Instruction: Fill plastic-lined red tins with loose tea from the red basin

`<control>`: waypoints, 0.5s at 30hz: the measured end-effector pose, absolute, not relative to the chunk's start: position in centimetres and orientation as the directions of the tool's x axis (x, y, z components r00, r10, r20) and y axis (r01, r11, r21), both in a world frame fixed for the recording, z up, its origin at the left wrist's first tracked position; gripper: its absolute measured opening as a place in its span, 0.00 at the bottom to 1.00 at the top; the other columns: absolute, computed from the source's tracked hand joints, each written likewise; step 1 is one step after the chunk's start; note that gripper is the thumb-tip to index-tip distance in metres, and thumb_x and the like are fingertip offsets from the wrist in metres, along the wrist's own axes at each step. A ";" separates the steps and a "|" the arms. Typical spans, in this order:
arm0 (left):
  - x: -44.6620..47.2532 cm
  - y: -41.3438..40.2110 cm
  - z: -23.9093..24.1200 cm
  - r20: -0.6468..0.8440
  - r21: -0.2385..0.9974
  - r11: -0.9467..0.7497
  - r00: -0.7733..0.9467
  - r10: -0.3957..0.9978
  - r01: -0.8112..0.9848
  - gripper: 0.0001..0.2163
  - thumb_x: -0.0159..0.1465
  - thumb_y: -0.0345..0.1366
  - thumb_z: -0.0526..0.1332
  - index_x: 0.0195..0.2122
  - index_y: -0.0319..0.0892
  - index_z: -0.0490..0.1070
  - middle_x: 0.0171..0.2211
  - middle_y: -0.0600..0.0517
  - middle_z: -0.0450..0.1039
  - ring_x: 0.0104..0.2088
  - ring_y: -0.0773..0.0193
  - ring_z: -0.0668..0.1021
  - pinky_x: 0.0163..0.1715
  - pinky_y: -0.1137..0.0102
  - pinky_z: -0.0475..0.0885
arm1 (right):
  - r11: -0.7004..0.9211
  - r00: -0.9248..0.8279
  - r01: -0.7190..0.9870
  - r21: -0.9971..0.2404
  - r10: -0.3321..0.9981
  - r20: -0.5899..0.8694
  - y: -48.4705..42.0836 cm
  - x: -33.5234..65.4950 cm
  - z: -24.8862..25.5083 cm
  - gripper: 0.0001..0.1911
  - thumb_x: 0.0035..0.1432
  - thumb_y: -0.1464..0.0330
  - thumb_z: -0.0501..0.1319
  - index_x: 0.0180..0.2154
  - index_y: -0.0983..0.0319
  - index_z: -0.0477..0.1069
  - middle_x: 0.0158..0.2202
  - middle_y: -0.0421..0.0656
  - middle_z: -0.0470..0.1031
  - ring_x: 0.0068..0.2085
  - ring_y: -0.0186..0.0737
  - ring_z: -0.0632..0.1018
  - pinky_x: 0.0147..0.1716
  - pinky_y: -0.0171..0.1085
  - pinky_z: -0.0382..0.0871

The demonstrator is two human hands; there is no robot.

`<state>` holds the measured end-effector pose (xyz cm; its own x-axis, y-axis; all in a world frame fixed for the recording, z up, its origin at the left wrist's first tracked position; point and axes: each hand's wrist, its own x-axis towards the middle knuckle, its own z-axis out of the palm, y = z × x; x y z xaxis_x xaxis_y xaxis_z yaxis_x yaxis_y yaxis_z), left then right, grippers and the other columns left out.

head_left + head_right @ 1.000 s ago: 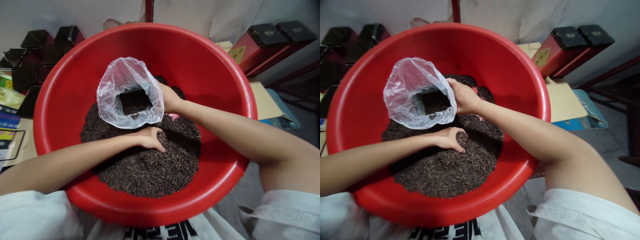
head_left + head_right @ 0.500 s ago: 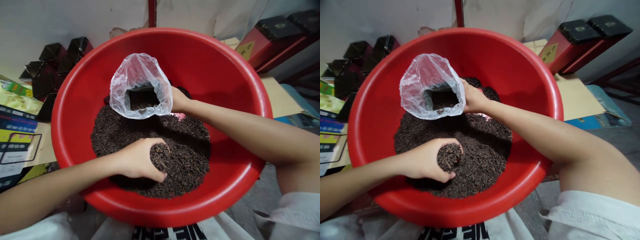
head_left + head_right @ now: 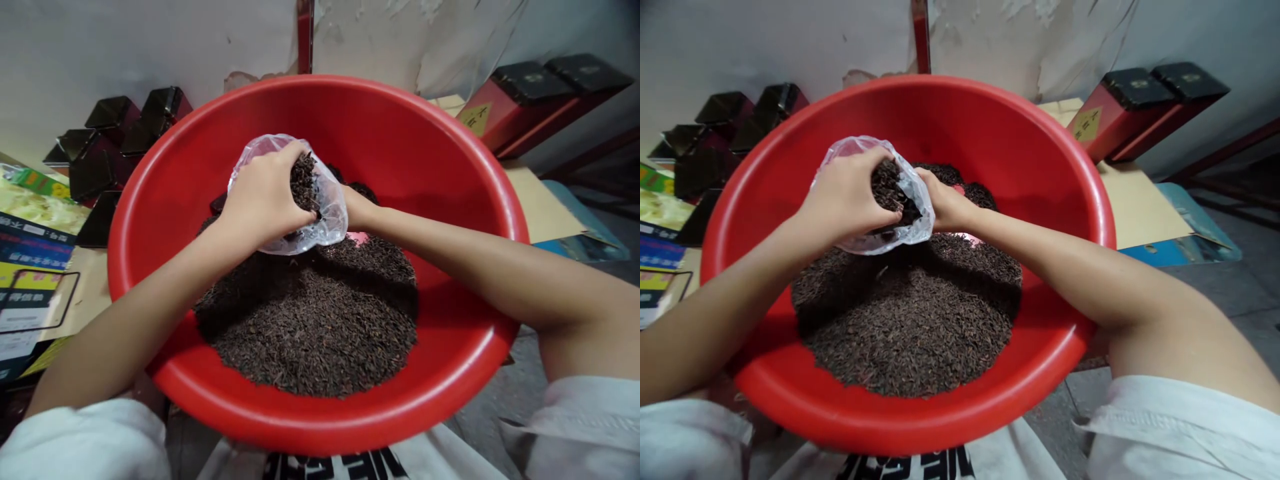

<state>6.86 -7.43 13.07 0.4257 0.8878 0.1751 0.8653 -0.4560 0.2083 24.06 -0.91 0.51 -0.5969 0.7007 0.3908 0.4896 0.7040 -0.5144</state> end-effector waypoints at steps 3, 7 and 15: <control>7.0 -5.8 11.7 0.087 0.060 -0.494 0.488 0.868 0.867 0.21 0.52 0.33 0.62 0.49 0.35 0.67 0.42 0.43 0.73 0.43 0.50 0.76 0.44 0.60 0.71 | 0.666 -0.589 0.474 -0.576 0.726 0.355 -1.3 24.2 0.9 0.50 0.39 0.55 0.66 0.58 0.69 0.48 0.60 0.61 0.57 0.58 0.57 0.68 0.55 0.54 0.65; 6.7 -5.2 10.8 0.099 0.026 -0.559 0.554 0.827 0.829 0.19 0.55 0.30 0.60 0.50 0.36 0.66 0.45 0.43 0.72 0.47 0.52 0.74 0.47 0.61 0.70 | 0.652 -0.583 0.467 -0.598 0.735 0.345 -1.4 24.2 0.9 0.51 0.39 0.54 0.66 0.58 0.70 0.45 0.60 0.63 0.55 0.60 0.58 0.65 0.57 0.55 0.61; 6.8 -5.1 10.6 0.002 -0.063 -0.599 0.600 0.800 0.798 0.15 0.59 0.38 0.61 0.46 0.37 0.70 0.43 0.44 0.74 0.45 0.51 0.76 0.45 0.63 0.70 | 0.650 -0.566 0.442 -0.618 0.737 0.370 -1.3 24.0 0.6 0.51 0.38 0.49 0.65 0.57 0.67 0.47 0.60 0.61 0.56 0.59 0.59 0.64 0.57 0.55 0.61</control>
